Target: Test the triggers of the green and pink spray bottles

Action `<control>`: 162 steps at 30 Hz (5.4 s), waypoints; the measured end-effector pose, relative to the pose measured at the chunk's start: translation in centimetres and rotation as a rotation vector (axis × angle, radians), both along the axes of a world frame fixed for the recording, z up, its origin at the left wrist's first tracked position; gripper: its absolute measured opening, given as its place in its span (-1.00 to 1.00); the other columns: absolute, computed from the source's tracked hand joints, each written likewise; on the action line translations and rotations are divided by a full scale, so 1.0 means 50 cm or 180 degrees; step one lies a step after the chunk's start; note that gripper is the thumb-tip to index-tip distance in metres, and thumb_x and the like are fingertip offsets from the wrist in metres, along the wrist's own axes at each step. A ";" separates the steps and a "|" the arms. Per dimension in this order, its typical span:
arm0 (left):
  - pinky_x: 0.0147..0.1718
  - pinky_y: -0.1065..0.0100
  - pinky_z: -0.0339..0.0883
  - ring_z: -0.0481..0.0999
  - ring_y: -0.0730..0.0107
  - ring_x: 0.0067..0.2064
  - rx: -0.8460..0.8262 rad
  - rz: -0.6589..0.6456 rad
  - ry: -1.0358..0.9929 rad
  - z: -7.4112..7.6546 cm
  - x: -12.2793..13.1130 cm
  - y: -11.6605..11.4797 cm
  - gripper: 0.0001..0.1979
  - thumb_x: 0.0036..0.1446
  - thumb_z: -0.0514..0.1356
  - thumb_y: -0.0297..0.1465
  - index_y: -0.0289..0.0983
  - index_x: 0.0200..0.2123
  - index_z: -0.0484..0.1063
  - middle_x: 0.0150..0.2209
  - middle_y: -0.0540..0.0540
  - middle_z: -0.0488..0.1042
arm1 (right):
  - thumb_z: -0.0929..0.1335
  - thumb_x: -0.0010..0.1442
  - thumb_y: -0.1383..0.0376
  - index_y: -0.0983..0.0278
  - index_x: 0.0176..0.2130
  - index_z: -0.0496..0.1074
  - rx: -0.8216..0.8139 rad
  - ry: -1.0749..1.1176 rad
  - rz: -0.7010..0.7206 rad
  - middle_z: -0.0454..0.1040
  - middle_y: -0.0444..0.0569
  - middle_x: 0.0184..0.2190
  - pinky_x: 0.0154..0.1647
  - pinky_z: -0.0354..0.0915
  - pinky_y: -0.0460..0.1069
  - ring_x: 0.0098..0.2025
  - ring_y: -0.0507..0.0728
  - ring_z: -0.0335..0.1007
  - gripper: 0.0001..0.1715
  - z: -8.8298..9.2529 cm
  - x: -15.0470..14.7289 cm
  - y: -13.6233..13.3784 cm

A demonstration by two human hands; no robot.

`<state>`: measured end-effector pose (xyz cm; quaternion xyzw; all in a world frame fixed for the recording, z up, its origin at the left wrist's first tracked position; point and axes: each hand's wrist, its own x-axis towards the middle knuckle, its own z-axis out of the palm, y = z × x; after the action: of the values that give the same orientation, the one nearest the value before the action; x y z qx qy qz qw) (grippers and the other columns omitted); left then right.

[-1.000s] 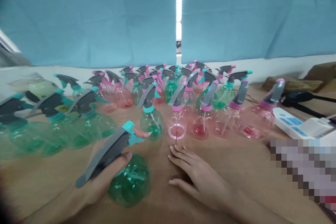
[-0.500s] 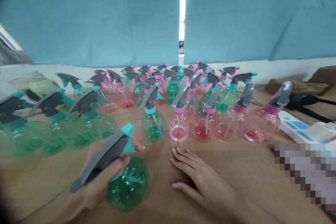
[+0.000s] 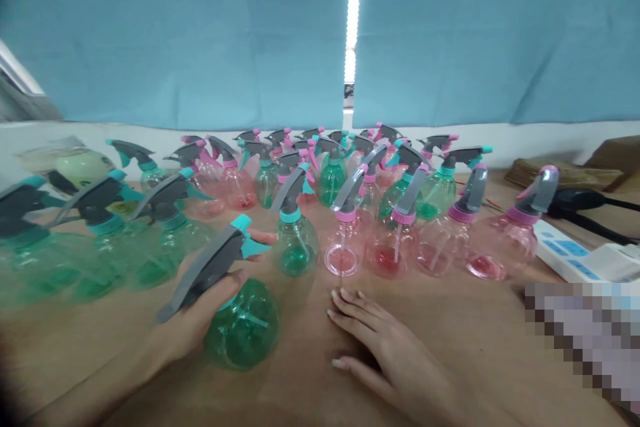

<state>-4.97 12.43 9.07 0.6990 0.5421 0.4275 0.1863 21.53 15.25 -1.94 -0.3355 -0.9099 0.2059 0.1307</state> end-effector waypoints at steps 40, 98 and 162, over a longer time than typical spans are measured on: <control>-0.54 0.39 0.20 0.22 0.47 -0.58 -0.0194 -0.0099 -0.0322 -0.004 0.004 0.004 -0.64 0.09 0.09 -0.40 -0.11 -0.02 0.38 -0.58 0.14 0.19 | 0.27 0.29 0.07 0.09 0.28 0.12 0.0171 0.0018 -0.0100 0.09 -0.09 0.31 0.29 0.06 0.25 0.32 0.25 0.00 -0.38 -0.006 0.004 -0.006; -0.54 0.37 0.13 0.23 0.44 -0.57 -0.0140 -0.0104 -0.0170 -0.002 0.005 0.001 -0.68 0.10 0.05 -0.41 -0.10 -0.06 0.39 -0.60 0.14 0.16 | 0.29 0.28 0.12 0.13 0.27 0.16 0.0450 0.0003 -0.0046 0.15 -0.04 0.29 0.23 0.16 0.23 0.29 0.24 0.09 -0.39 -0.012 0.005 -0.004; -0.45 0.26 0.31 0.39 0.32 -0.47 -0.0027 -0.0157 -0.0136 0.019 0.000 0.003 -0.82 -0.05 0.06 -0.40 -0.15 -0.38 0.44 -0.45 -0.02 0.45 | 0.29 0.29 0.12 0.06 0.29 0.10 0.0180 0.0215 -0.0060 0.10 -0.08 0.31 0.27 0.08 0.25 0.31 0.25 0.02 -0.37 -0.017 0.006 -0.006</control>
<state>-4.95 12.60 10.01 0.7021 0.5224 0.4353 0.2113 21.83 14.94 -2.79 -0.3331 -0.9072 0.1900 0.1728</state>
